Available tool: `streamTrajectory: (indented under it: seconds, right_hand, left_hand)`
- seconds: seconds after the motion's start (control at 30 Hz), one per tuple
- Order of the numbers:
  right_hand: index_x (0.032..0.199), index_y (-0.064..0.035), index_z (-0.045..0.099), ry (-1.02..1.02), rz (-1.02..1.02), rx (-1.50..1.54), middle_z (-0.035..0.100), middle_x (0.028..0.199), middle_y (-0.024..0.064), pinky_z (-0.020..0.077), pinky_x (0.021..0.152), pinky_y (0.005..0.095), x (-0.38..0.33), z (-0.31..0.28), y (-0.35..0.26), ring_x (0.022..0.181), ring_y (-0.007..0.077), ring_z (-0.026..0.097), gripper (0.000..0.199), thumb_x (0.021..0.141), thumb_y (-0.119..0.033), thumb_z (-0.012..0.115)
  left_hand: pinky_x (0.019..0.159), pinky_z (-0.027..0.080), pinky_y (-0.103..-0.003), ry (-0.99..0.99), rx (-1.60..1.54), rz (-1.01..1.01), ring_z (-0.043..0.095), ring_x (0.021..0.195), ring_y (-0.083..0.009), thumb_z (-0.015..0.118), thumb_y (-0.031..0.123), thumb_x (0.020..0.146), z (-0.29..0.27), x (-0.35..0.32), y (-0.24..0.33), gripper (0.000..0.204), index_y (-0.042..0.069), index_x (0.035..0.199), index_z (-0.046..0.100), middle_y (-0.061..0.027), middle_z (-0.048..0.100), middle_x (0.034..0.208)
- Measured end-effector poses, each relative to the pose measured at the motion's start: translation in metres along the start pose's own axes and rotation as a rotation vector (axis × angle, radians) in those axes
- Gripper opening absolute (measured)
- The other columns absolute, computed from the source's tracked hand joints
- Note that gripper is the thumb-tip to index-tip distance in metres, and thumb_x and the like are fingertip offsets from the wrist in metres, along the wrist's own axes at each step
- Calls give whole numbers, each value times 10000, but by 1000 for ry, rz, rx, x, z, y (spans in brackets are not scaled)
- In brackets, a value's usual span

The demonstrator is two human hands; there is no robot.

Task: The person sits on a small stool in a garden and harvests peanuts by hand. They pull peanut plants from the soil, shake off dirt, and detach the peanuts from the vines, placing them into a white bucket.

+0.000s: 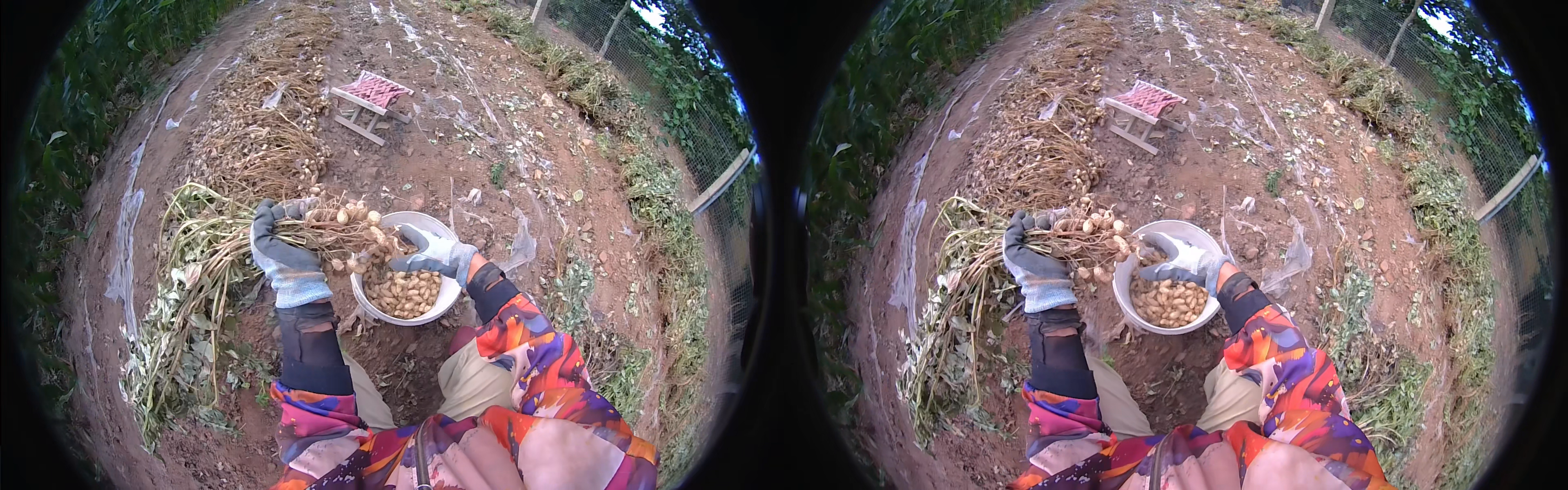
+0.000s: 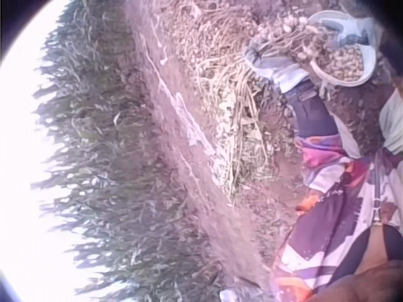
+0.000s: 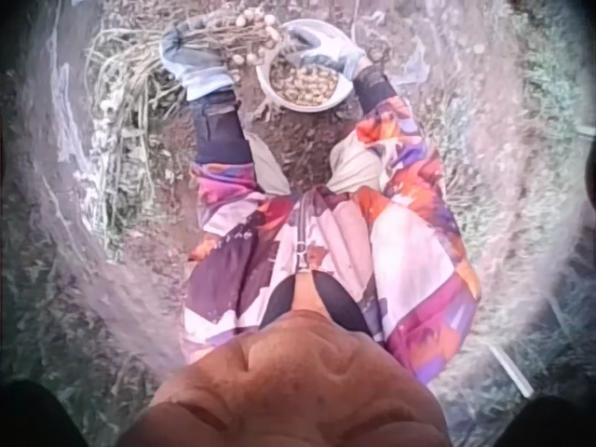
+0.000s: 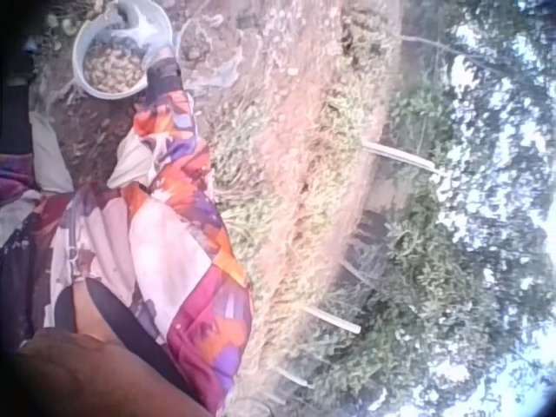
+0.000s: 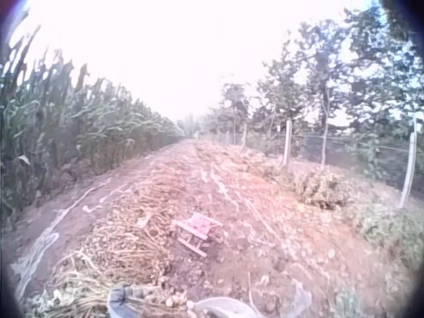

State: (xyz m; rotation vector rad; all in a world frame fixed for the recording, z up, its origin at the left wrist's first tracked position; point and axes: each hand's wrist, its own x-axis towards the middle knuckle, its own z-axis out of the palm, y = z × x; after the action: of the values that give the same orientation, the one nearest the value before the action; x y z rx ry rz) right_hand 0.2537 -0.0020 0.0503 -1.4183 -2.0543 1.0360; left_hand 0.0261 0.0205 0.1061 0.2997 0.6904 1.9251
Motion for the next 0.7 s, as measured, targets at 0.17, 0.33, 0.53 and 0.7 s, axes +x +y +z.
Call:
streamTrajectory:
  seconds: [0.17, 0.33, 0.53, 0.7]
  right_hand:
    - [1257, -61, 433, -20, -70, 505, 532, 1140, 83, 383, 935, 308, -6, -9, -52, 1073, 168, 493, 567, 760, -226, 651]
    - [1234, -75, 428, 13, -110, 1106, 561, 1087, 38, 455, 859, 327, 4, 13, -37, 983, 166, 550, 493, 803, -162, 652]
    - [1215, -56, 446, 54, -33, 1359, 567, 1094, 67, 455, 873, 350, 6, 31, -36, 966, 171, 566, 474, 794, -104, 658]
    - [1151, -65, 530, -38, -29, 1408, 589, 1051, 25, 451, 834, 288, 5, 36, -30, 962, 115, 549, 421, 766, -130, 687]
  left_hand:
    - [721, 489, -362, -177, -194, -5, 535, 743, -199, 503, 216, 841, 3, 0, -21, 329, -8, 1078, 461, -51, 511, 790]
    - [699, 479, -323, -165, -229, 4, 524, 744, -173, 504, 206, 858, 20, -13, -19, 304, 8, 1085, 466, -21, 495, 778]
    - [744, 494, -328, -117, -102, -4, 558, 814, -186, 472, 282, 880, 30, -26, -29, 402, -12, 1149, 417, -66, 521, 870]
    - [771, 493, -333, -124, -83, -6, 559, 862, -190, 469, 345, 887, 29, -25, -34, 477, -21, 1182, 394, -77, 521, 922]
